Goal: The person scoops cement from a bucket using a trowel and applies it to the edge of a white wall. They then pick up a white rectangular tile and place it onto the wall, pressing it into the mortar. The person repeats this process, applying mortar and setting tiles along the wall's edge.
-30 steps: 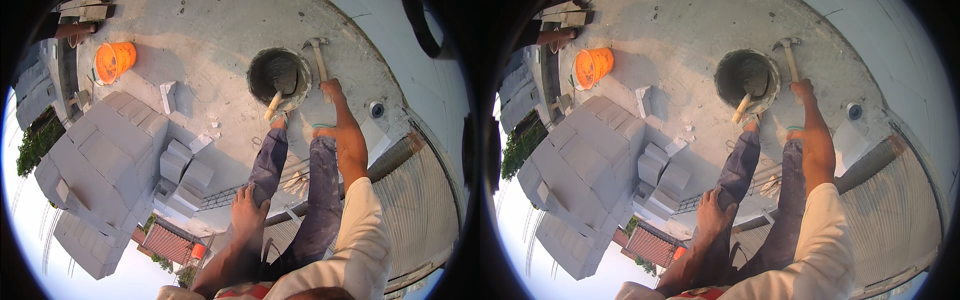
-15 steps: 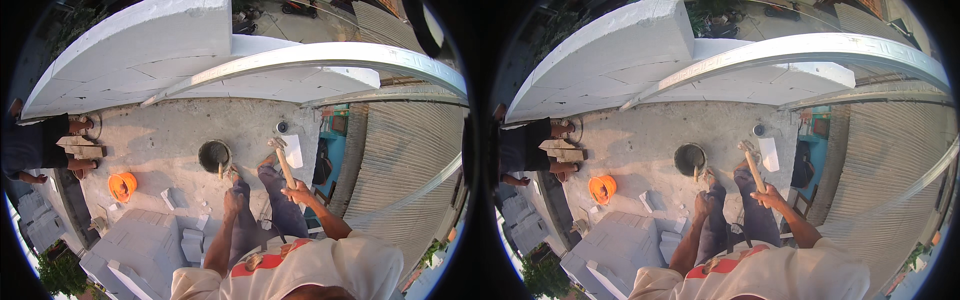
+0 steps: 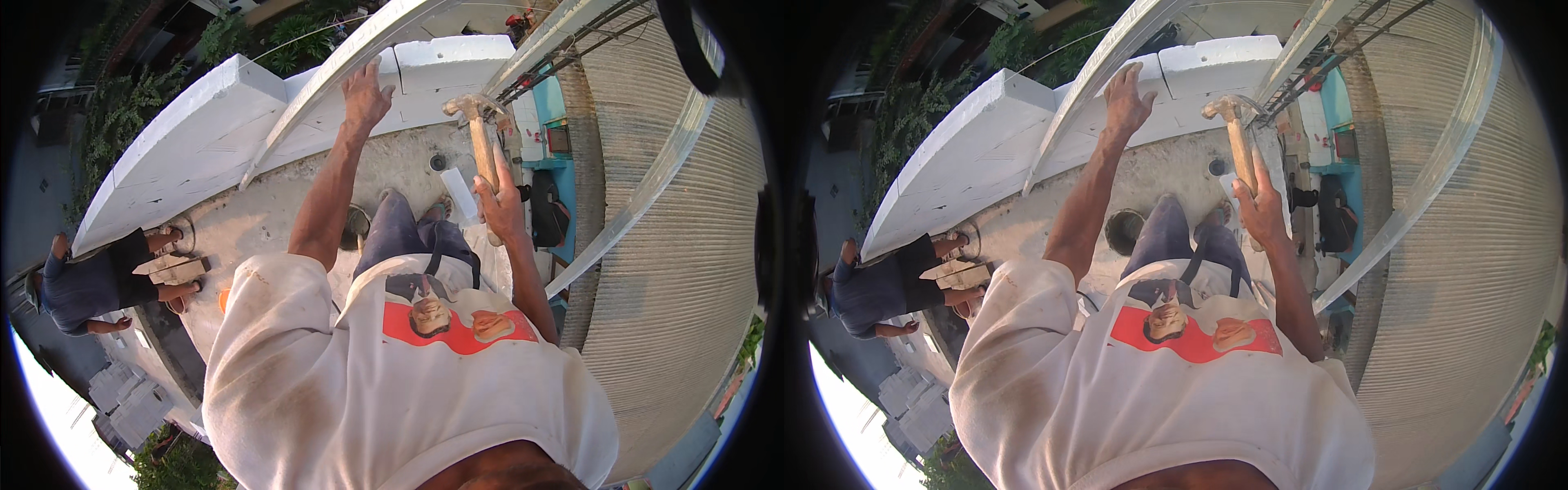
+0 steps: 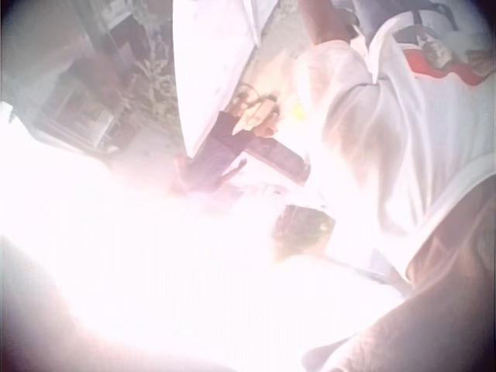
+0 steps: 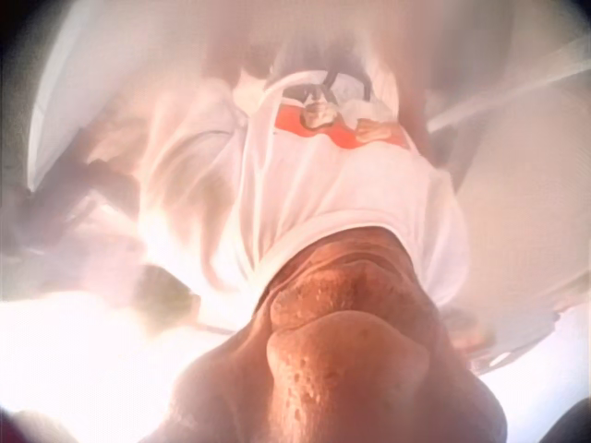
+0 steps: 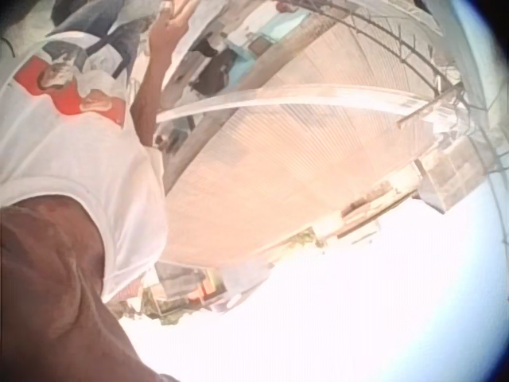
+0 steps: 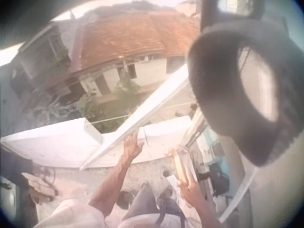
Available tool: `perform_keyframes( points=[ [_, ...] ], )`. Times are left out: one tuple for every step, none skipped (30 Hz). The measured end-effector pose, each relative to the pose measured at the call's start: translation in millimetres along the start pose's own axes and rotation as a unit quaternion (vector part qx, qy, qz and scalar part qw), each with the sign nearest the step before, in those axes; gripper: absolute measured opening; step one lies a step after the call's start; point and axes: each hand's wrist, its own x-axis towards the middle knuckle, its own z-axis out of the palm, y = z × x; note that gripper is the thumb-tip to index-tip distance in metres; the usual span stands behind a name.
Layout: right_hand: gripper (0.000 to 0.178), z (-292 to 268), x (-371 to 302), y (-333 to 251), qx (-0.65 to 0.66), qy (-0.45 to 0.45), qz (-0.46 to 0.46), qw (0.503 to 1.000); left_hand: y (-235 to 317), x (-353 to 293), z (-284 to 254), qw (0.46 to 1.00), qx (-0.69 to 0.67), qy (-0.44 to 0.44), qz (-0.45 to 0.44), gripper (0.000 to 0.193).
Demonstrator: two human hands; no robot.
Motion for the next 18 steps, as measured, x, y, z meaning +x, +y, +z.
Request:
perform_keyframes(
  points=[
    [0.072, -4.6, -1.4, -19.7, 0.001, -0.005, 0.034, 0.999, 9.2, 17.1, -3.2, 0.999, 0.008, -0.043, -0.016, 0.078],
    [0.072, -8.7, -3.7, -39.2, 0.003, -0.012, 0.069, 0.998, 8.9, 28.7, 1.2, 0.997, 0.002, -0.075, -0.022, 0.081],
    [0.073, -12.2, -5.0, -58.4, 0.004, -0.021, 0.101, 0.995, 7.0, 39.7, 4.3, 0.994, -0.001, -0.104, -0.031, 0.083],
    [0.072, -9.6, -1.5, -48.1, -0.013, 0.001, 0.055, 0.998, -3.4, 47.2, 14.4, 0.992, -0.020, -0.121, -0.030, 0.085],
    [0.071, -8.5, 3.5, -42.8, -0.023, 0.016, 0.017, 0.999, -14.9, 54.2, 23.6, 0.989, -0.037, -0.138, -0.030, 0.088],
    [0.070, -7.9, 7.6, -39.4, -0.035, 0.037, -0.015, 0.999, -14.3, 61.0, 28.6, 0.994, -0.018, -0.098, 0.036, 0.089],
    [0.070, -7.7, 13.1, -37.9, -0.040, 0.051, -0.040, 0.997, -15.0, 64.2, 32.6, 0.993, -0.017, -0.103, 0.054, 0.089],
    [0.069, -5.8, 20.2, -37.5, -0.045, 0.065, -0.065, 0.995, -16.2, 64.6, 36.3, 0.992, -0.015, -0.107, 0.072, 0.088],
    [0.068, -4.4, 32.1, -39.0, -0.056, 0.071, -0.064, 0.994, -12.0, 69.9, 38.1, 0.989, -0.015, -0.112, 0.092, 0.088],
    [0.067, -3.8, 42.3, -44.5, -0.069, 0.073, -0.064, 0.993, -14.1, 72.9, 41.8, 0.986, -0.020, -0.143, 0.083, 0.086],
    [0.066, -3.0, 53.3, -50.1, -0.081, 0.075, -0.064, 0.992, -19.3, 73.9, 47.9, 0.987, 0.021, -0.103, 0.122, 0.083],
    [0.065, -1.2, 66.3, -57.3, -0.098, 0.086, -0.079, 0.988, -34.0, 72.2, 60.3, 0.984, 0.063, -0.059, 0.157, 0.080],
    [0.064, 1.1, 80.5, -65.9, -0.115, 0.094, -0.096, 0.984, -51.4, 69.7, 74.1, 0.976, 0.108, -0.013, 0.189, 0.077],
    [0.063, 4.4, 93.2, -75.5, -0.132, 0.098, -0.118, 0.979, -74.3, 73.7, 91.9, 0.972, 0.086, 0.050, 0.213, 0.070],
    [0.062, 5.3, 103.2, -76.0, -0.132, 0.115, -0.140, 0.974, -69.9, 77.4, 91.0, 0.974, 0.039, 0.050, 0.218, 0.068],
    [0.062, 6.2, 112.5, -75.9, -0.133, 0.130, -0.164, 0.969, -66.3, 80.1, 89.3, 0.974, -0.007, 0.051, 0.220, 0.066],
    [0.061, 6.3, 121.9, -74.8, -0.134, 0.144, -0.188, 0.962, -62.9, 81.7, 87.1, 0.973, -0.052, 0.052, 0.221, 0.063],
    [0.060, 7.6, 130.8, -68.7, -0.149, 0.151, -0.196, 0.957, -57.2, 82.1, 82.4, 0.970, -0.054, 0.057, 0.229, 0.061]
  ],
)
